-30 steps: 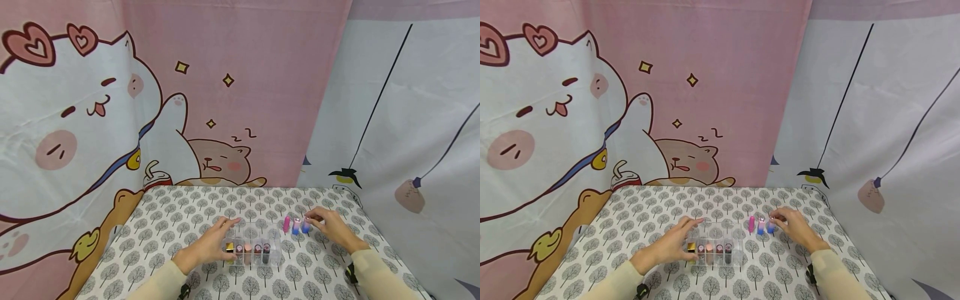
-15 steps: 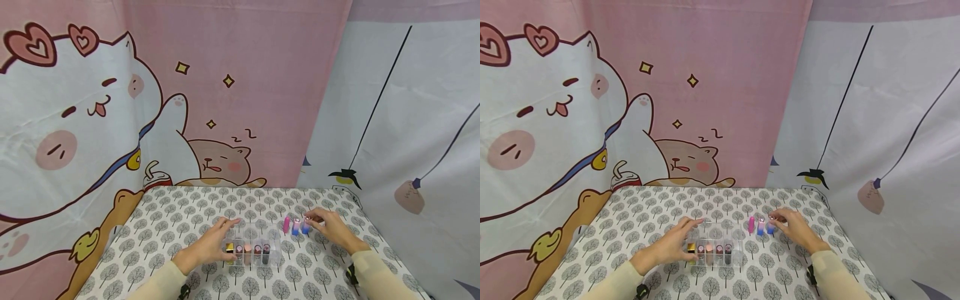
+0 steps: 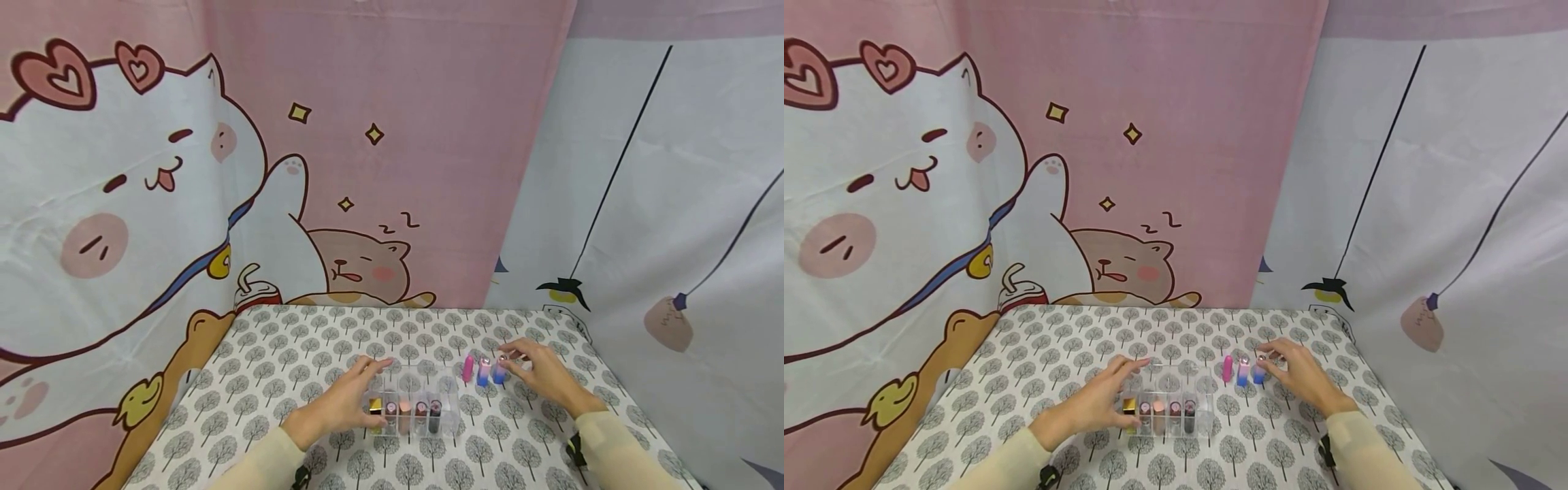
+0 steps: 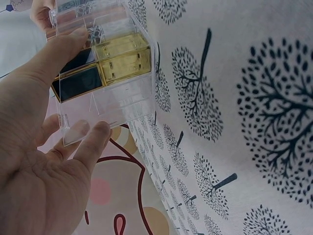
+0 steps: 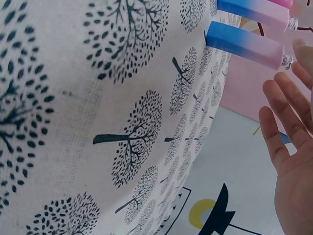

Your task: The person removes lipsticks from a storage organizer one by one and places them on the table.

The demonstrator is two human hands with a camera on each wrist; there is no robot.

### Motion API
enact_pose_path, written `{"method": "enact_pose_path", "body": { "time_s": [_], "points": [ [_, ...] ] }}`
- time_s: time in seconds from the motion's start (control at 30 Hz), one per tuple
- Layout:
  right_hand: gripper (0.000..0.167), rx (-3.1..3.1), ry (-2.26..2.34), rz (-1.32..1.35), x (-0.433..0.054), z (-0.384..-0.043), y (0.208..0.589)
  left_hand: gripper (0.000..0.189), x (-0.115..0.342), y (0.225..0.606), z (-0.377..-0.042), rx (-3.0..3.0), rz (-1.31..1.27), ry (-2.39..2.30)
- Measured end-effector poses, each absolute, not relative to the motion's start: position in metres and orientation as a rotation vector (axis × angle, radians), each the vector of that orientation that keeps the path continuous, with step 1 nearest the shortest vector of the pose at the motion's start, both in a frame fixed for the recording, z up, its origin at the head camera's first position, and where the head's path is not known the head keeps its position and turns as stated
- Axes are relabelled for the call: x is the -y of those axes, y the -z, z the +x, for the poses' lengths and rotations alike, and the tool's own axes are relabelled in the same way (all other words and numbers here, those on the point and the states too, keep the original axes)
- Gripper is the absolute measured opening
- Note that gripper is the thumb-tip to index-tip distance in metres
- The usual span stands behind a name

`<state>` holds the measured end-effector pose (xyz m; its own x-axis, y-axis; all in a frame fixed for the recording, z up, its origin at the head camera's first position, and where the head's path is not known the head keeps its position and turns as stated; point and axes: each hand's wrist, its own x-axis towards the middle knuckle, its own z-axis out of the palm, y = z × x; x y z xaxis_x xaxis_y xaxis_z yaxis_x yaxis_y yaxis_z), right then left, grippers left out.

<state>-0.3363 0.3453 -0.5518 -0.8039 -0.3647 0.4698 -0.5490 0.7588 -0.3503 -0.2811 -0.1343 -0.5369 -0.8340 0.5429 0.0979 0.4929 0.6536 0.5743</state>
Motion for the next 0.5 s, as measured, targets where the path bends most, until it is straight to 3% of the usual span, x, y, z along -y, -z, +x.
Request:
{"method": "enact_pose_path", "body": {
  "time_s": [0.5],
  "points": [
    [0.035,2.508,-0.571,0.689,-0.338,-0.327,0.539,0.122,0.134,0.536,-0.281,-2.788,0.884,-0.918]
  ]
}}
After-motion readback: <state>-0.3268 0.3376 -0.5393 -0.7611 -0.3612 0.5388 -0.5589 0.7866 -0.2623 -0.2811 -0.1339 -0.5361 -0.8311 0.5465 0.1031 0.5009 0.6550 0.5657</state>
